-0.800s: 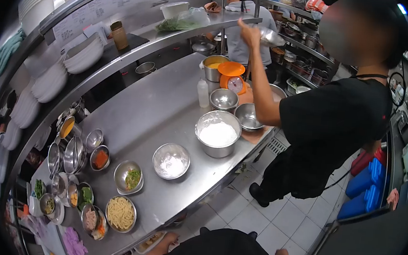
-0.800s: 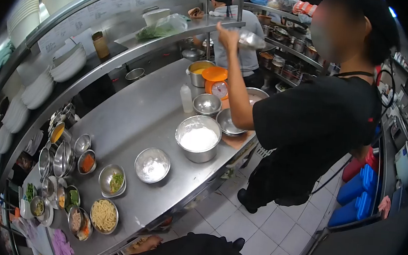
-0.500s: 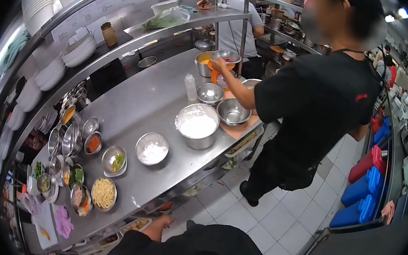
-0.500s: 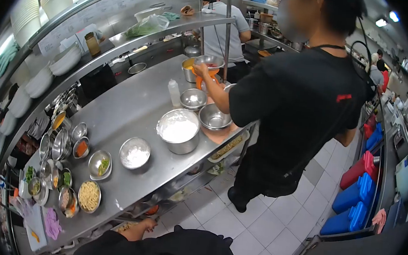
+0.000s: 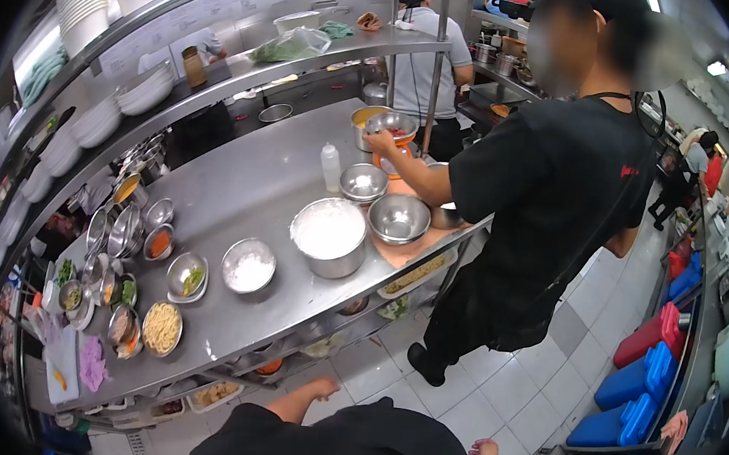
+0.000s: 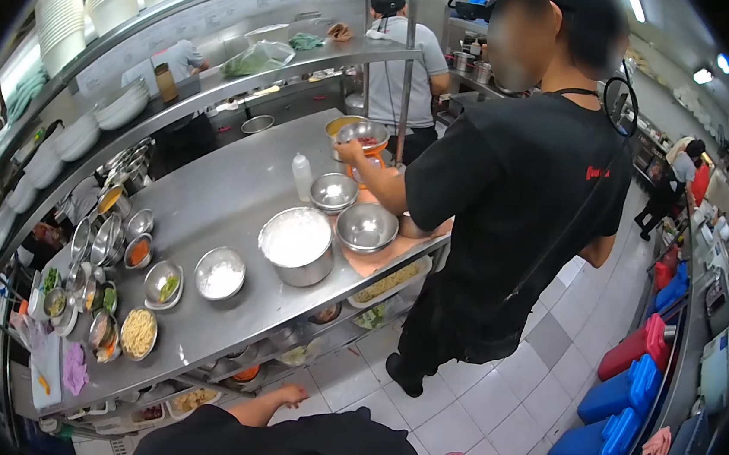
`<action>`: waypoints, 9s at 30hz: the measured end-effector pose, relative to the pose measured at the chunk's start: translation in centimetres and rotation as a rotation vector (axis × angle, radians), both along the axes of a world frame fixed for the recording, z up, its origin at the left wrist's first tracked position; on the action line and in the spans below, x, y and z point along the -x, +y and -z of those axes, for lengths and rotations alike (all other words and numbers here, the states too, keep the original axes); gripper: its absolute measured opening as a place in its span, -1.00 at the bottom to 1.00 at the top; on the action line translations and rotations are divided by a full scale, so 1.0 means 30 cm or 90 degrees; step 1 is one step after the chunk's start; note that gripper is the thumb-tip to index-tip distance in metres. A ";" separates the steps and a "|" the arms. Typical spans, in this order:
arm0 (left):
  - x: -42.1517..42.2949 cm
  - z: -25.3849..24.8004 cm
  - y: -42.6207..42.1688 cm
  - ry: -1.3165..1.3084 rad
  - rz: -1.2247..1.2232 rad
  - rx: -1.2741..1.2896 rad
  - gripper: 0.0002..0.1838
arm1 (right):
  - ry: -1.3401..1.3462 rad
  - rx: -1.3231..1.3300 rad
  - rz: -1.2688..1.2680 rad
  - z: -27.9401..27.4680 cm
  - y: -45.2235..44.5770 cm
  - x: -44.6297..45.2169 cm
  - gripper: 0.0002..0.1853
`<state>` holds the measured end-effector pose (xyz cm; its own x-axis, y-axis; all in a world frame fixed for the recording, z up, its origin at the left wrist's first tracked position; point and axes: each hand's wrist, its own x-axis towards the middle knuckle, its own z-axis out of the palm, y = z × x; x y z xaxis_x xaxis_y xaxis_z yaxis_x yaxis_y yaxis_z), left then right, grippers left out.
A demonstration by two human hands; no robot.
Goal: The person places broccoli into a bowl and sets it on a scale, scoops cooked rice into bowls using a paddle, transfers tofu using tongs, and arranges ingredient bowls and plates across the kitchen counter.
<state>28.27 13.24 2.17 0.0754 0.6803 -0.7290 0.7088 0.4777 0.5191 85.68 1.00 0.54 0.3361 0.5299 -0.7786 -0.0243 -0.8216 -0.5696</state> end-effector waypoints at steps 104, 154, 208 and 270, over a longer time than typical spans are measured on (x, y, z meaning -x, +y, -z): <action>-1.089 1.009 0.759 -0.170 -1.076 -0.185 -0.76 | -0.334 -0.575 -1.226 0.968 2.148 0.835 -0.52; -0.816 1.328 1.016 -0.167 -0.852 -0.349 -0.78 | -0.036 -0.509 -1.470 0.980 2.137 0.919 -0.26; -1.141 1.038 0.781 -0.191 -0.947 -0.369 -0.92 | 0.016 -0.695 -1.345 0.742 1.975 0.590 -0.65; -0.327 -1.257 2.223 -0.344 -0.883 -0.607 -0.45 | 0.719 -0.297 -0.366 -0.990 2.829 0.020 -0.88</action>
